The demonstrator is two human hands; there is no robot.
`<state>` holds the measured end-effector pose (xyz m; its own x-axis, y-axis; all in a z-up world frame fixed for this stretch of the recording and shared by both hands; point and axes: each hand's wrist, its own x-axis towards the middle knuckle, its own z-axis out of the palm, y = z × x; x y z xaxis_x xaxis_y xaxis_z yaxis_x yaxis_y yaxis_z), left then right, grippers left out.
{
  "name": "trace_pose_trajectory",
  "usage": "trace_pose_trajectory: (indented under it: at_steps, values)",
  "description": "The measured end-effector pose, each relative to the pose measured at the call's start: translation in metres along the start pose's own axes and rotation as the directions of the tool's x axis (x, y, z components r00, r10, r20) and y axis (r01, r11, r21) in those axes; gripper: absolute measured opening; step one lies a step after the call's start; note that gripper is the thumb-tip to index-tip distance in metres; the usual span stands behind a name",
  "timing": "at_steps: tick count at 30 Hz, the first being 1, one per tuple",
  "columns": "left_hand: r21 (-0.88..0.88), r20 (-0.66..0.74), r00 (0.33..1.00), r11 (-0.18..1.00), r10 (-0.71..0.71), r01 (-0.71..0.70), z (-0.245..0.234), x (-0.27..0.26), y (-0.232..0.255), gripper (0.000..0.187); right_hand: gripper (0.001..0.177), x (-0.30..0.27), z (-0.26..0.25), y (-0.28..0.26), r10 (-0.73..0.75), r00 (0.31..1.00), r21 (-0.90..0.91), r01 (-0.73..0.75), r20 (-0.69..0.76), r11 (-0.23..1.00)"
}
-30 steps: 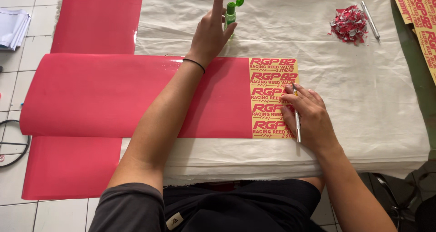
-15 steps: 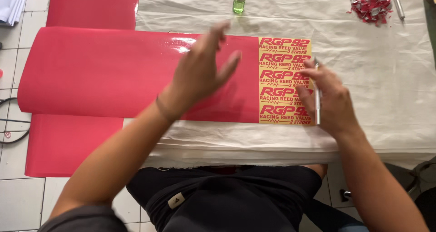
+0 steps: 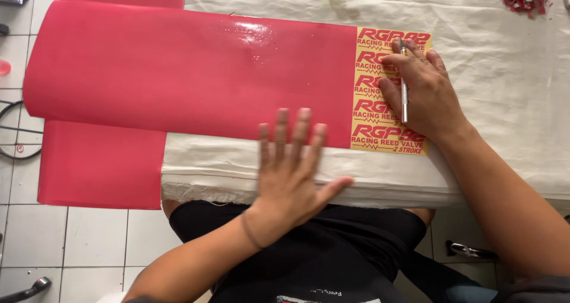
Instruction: The person uses a silver craft knife to carefully cut around the edges of red text stickers on a yellow backing sheet. They peel away the excess red vinyl material from the background, leaving the text designs intact. The person repeats this process for multiple stickers on the sheet.
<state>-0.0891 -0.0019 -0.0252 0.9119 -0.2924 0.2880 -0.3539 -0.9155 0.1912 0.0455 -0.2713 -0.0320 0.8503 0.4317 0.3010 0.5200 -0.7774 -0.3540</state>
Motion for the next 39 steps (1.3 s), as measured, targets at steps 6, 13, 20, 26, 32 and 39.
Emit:
trace_pose_trajectory:
  at_steps: [6,13,20,26,32,39]
  values:
    - [-0.013,0.034,0.999,0.999,0.040,-0.040,0.007,0.000,0.000,0.105,0.033,-0.002,0.001,0.002,-0.012,1.000,-0.051,0.012,-0.015,0.999]
    - [0.045,0.101,0.995,0.999,0.002,-0.006,0.016,0.013,0.026,0.111,0.033,0.001,0.004,-0.002,0.002,1.000,-0.063,-0.004,-0.027,0.998]
    - [0.187,0.104,0.981,0.972,-0.162,0.141,0.008,0.011,-0.011,0.121,0.032,0.000,0.002,-0.001,0.008,1.000,-0.071,-0.010,-0.023,0.997]
    - [0.118,0.134,0.991,0.993,0.012,-0.028,0.016,0.016,0.024,0.109,0.035,-0.001,0.005,0.002,0.011,0.999,-0.088,-0.015,-0.045,0.996]
    - [0.172,0.117,0.970,0.966,-0.212,0.191,0.011,0.002,-0.025,0.124,0.034,-0.001,0.006,0.004,0.005,0.999,-0.090,-0.009,-0.042,0.996]
    - [0.113,0.024,0.995,0.989,-0.099,0.096,0.013,0.007,-0.004,0.111,0.033,0.000,0.007,0.004,0.001,0.998,-0.114,-0.008,-0.060,0.993]
